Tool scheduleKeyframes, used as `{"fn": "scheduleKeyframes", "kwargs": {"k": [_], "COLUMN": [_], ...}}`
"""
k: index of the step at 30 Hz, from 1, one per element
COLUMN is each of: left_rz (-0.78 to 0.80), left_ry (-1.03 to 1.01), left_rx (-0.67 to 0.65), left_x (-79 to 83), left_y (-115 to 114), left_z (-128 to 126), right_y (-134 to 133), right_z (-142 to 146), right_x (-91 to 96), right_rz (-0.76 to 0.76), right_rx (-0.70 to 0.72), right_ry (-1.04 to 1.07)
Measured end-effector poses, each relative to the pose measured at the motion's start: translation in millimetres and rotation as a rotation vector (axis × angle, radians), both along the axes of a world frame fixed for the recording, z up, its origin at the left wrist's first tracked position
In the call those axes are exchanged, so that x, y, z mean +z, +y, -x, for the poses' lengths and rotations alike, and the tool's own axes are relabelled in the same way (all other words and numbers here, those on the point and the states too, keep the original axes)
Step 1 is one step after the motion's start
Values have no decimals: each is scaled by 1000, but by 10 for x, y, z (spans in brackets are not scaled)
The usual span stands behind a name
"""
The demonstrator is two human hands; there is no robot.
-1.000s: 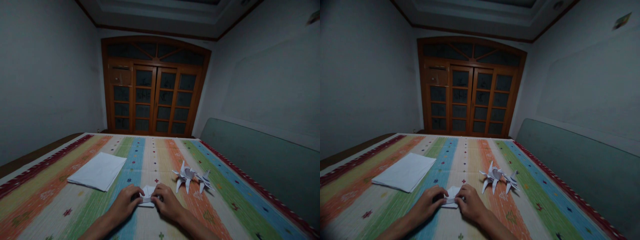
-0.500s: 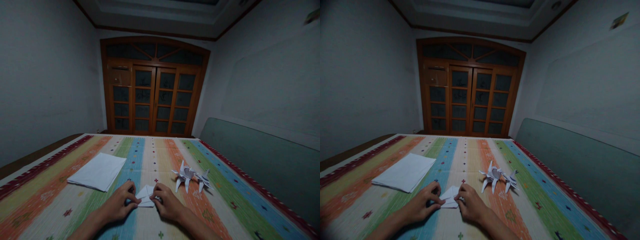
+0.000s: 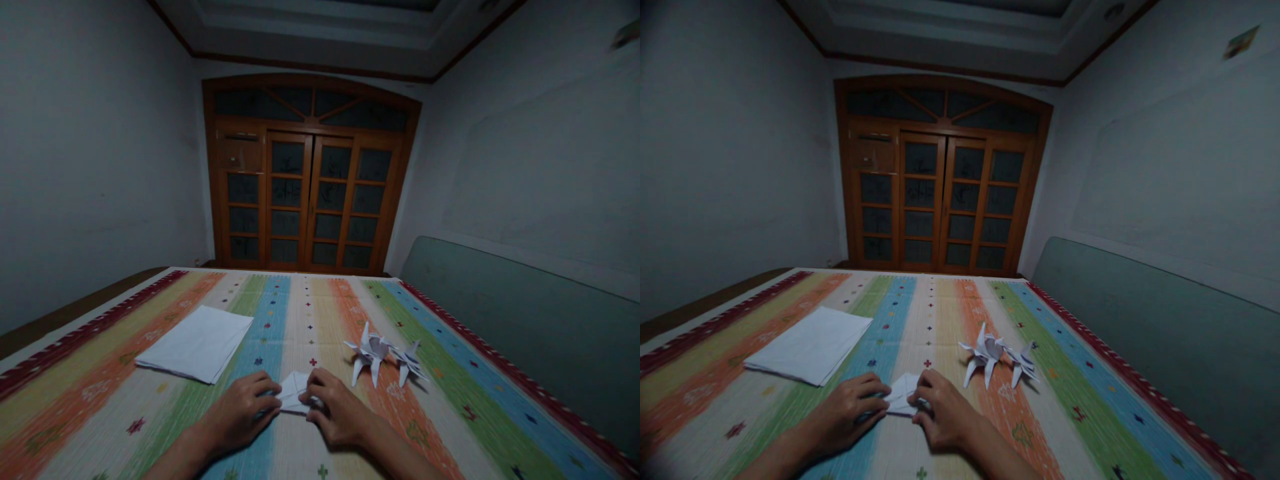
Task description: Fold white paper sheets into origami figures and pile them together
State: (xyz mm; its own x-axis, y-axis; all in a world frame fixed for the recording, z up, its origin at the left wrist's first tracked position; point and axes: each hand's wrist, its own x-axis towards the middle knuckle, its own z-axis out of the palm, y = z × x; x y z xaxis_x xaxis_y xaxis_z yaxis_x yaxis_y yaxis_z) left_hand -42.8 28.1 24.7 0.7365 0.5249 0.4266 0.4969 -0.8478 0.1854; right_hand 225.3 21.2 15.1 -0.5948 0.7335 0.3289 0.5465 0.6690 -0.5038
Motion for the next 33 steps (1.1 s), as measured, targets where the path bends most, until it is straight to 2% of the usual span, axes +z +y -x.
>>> {"fn": "scheduleKeyframes", "kwargs": {"k": [7,12,14,18,22,27,33], "left_rz": [-16,75,157,280,327,394,410], "left_ry": [-40,-82,-142,-299,-302,-271,-303], "left_rx": [-16,0,61,284,436,484,490], "left_x": [-34,16,6,-79,-137,-112,-54], "left_y": [9,-40,-49,-10,57,85,74], "left_z": [-45,-63,-96,-199,-261,-284,-336], "right_y": [-18,-30,-19,35,75,57,68], "right_z": [8,15,41,129,187,205,238], "right_x": [-30,-11,-29,-114,-154,-84,-70], "right_rz": [-157,-188,-174,-176,-168,-186,-66], "right_rx": [35,50,19,-88,-130,-165,-177], "right_ry": [-57,-69,-74,-71,-68,-19,9]}}
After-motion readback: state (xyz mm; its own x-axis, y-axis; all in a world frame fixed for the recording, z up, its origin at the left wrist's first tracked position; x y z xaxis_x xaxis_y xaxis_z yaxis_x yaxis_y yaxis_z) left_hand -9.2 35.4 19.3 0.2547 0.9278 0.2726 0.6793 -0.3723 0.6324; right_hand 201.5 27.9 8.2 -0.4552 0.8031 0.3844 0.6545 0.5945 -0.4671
